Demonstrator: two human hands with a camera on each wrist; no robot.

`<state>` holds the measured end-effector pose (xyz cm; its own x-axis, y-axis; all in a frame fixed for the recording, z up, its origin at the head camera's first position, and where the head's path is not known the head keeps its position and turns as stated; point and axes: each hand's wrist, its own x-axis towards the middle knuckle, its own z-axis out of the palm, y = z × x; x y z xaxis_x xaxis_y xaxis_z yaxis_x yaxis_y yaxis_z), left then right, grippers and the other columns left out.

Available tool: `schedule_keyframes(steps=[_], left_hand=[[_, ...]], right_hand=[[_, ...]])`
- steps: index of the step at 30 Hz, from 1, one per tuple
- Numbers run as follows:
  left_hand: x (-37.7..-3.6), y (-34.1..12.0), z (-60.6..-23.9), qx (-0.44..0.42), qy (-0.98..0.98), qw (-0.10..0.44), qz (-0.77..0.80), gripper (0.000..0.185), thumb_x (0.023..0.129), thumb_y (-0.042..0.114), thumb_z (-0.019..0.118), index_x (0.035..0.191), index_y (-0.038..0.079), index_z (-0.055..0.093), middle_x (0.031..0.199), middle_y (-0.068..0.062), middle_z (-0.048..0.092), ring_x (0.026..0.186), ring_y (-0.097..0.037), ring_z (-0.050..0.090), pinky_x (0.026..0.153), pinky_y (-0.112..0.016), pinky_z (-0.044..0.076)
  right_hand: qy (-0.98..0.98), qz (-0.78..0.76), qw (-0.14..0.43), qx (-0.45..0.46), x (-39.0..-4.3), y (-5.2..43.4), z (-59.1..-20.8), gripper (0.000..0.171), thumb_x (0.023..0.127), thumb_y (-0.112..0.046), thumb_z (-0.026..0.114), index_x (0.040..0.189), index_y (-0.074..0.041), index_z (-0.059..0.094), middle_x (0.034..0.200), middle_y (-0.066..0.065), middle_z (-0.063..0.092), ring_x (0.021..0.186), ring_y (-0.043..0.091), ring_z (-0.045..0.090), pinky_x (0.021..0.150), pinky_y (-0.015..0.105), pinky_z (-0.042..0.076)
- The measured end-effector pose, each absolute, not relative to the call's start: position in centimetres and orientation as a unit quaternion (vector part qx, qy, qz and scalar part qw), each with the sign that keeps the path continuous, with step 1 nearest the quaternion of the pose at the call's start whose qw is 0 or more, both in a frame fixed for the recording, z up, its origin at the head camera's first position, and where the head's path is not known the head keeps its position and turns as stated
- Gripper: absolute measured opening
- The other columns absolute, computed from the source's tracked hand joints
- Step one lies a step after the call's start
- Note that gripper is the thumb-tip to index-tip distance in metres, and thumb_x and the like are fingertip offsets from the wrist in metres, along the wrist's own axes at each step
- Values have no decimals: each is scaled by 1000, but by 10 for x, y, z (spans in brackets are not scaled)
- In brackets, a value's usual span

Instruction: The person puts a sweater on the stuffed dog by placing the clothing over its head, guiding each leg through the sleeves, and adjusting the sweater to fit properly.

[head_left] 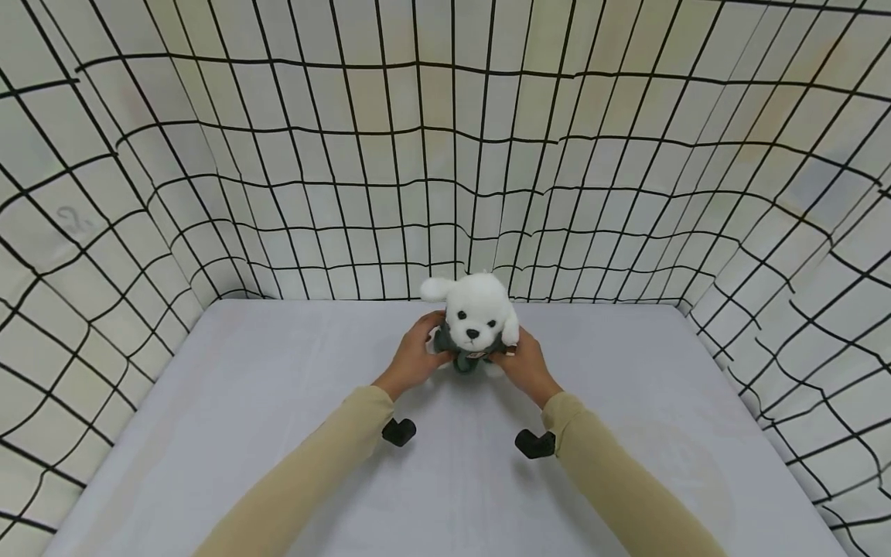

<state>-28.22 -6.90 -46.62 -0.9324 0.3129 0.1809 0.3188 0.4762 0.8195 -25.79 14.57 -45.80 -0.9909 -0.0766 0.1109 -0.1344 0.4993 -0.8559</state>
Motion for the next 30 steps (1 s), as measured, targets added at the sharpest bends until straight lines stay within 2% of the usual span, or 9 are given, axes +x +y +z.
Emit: schedule_keyframes(steps=[10, 15, 21, 26, 30], left_hand=[[-286, -72, -472, -191, -870, 26, -454, 65, 84, 4, 71, 143, 8, 42, 149, -12, 42, 139, -30, 39, 110, -45, 40], [-287, -76, -476, -187, -874, 15, -448, 67, 86, 5, 70, 145, 4, 38, 149, -17, 42, 139, -32, 40, 109, -44, 41], [-285, -79, -479, -188, -873, -4, -451, 67, 87, 6, 69, 146, 4, 36, 147, -19, 43, 137, -33, 42, 107, -44, 43], [-282, -80, -474, -181, -882, 2, -435, 62, 86, 7, 69, 142, 6, 42, 146, -17, 45, 137, -33, 42, 108, -45, 42], [-277, -80, -467, -172, -893, 8, -415, 59, 87, 9, 67, 141, 3, 43, 147, -17, 45, 139, -34, 40, 113, -47, 35]], right_hand=[[-874, 481, 56, 47, -264, 133, -467, 38, 87, -5, 66, 124, -1, 56, 123, 17, 62, 117, 32, 58, 97, 46, 49], [-875, 481, 42, 45, -265, 132, -471, 39, 88, -5, 66, 126, -5, 57, 128, 15, 61, 121, 32, 57, 101, 44, 47], [-879, 472, 36, 58, -263, 133, -475, 44, 89, -6, 65, 131, -8, 54, 136, 14, 58, 129, 32, 53, 107, 44, 44], [-884, 461, 19, 71, -260, 135, -474, 52, 92, -17, 65, 140, -12, 47, 144, 12, 51, 135, 32, 46, 111, 47, 38], [-897, 435, 18, 77, -254, 138, -472, 62, 93, -26, 65, 147, -13, 38, 150, 11, 43, 140, 31, 39, 115, 47, 32]])
